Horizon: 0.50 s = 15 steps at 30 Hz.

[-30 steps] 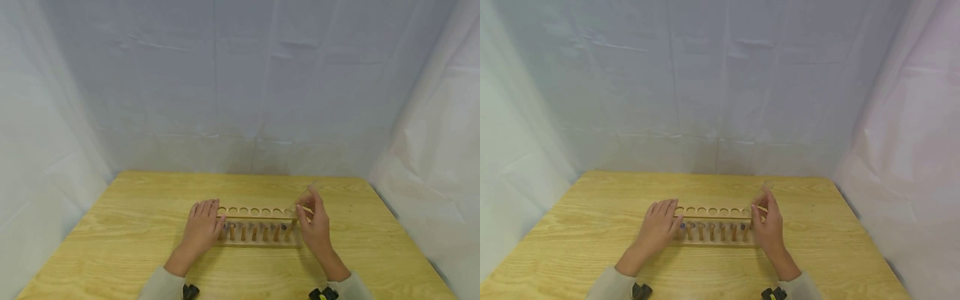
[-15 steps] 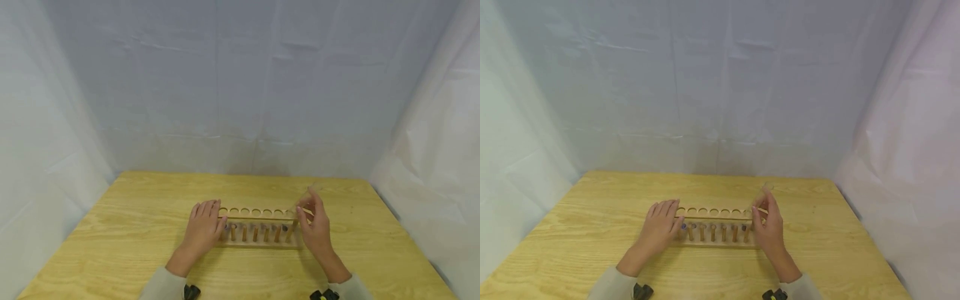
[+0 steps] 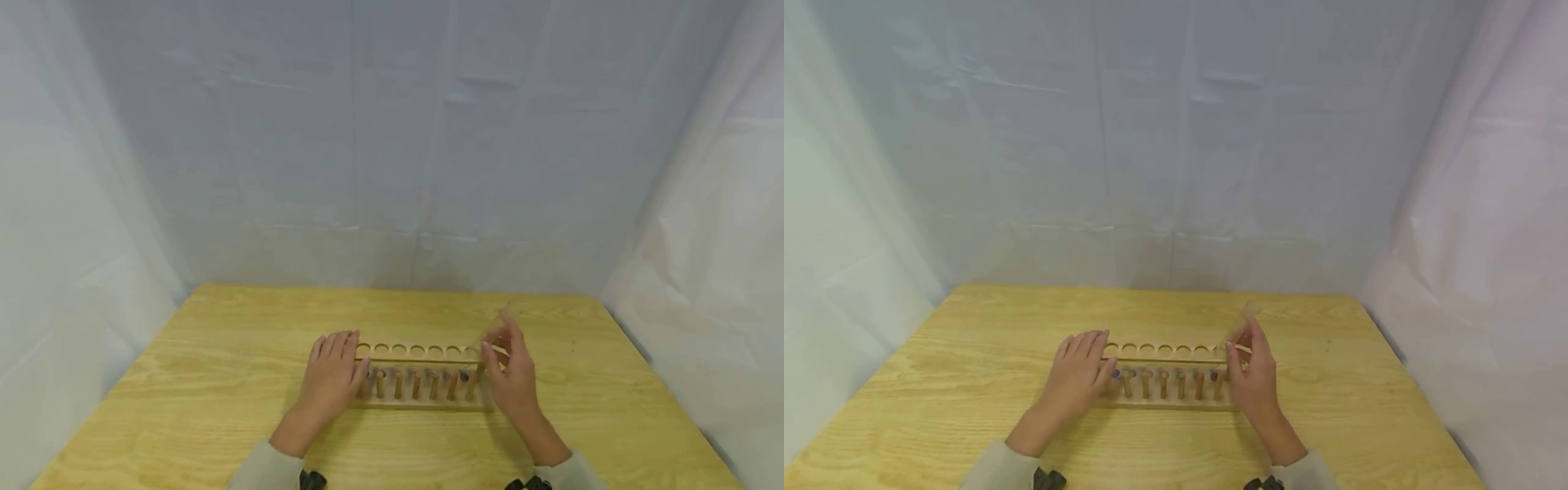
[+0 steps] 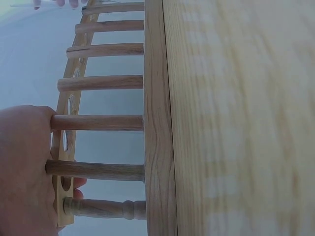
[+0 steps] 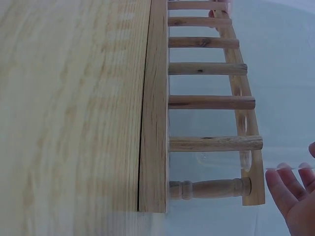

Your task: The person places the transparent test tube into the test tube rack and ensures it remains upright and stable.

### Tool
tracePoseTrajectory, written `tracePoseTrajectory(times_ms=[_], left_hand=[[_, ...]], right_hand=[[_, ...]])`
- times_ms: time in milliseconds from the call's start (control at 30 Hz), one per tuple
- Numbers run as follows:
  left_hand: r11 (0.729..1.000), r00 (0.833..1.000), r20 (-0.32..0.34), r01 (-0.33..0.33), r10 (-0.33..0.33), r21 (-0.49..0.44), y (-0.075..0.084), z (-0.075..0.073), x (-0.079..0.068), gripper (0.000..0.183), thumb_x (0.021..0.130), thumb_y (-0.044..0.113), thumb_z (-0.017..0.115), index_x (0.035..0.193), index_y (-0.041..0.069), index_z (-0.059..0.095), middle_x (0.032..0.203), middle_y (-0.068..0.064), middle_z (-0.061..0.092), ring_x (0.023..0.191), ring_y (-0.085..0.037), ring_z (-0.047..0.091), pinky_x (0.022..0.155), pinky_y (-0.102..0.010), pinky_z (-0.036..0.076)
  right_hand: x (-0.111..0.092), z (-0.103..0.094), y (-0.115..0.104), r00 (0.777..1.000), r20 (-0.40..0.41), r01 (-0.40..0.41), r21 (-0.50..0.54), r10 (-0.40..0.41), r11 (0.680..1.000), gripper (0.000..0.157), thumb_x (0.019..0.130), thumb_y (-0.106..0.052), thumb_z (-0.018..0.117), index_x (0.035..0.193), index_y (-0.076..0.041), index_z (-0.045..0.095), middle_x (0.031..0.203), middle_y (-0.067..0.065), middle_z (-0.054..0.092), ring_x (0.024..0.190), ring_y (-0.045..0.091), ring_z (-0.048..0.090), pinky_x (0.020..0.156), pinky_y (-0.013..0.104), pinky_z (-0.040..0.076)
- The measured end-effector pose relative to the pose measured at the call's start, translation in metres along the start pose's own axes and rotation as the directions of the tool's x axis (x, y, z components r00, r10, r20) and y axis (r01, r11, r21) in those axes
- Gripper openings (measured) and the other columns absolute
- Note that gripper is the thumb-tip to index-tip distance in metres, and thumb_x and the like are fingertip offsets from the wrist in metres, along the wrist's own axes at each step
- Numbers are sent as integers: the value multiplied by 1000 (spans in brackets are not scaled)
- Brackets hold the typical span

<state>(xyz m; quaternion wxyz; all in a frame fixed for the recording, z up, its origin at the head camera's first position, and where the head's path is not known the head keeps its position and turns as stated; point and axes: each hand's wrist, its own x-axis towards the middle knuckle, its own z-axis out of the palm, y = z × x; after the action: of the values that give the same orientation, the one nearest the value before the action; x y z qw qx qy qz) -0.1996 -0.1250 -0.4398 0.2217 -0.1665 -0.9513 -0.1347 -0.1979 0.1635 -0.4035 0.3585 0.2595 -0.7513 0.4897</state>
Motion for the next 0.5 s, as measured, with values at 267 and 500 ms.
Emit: tracePoseTrajectory(times_ms=[267,500], left_hand=[[1000,1000,-9,-5,5,3,-2,2,0,52,100,32,54,137,-4,48,132,-18,52,125,-35,47,109,-55,30],[1000,1000,-10,-10,10,-4,-2,1,-1,52,101,33,53,137,-4,48,132,-18,52,125,-35,46,109,-55,29]], right_hand=[[-1,1,0,1000,11,-10,-17,11,1000,55,84,24,54,136,17,38,97,28,55,87,40,62,73,12,52],[-2,1,1,1000,21,-7,-25,8,1000,55,84,24,54,136,17,38,97,28,55,86,43,61,74,11,51]])
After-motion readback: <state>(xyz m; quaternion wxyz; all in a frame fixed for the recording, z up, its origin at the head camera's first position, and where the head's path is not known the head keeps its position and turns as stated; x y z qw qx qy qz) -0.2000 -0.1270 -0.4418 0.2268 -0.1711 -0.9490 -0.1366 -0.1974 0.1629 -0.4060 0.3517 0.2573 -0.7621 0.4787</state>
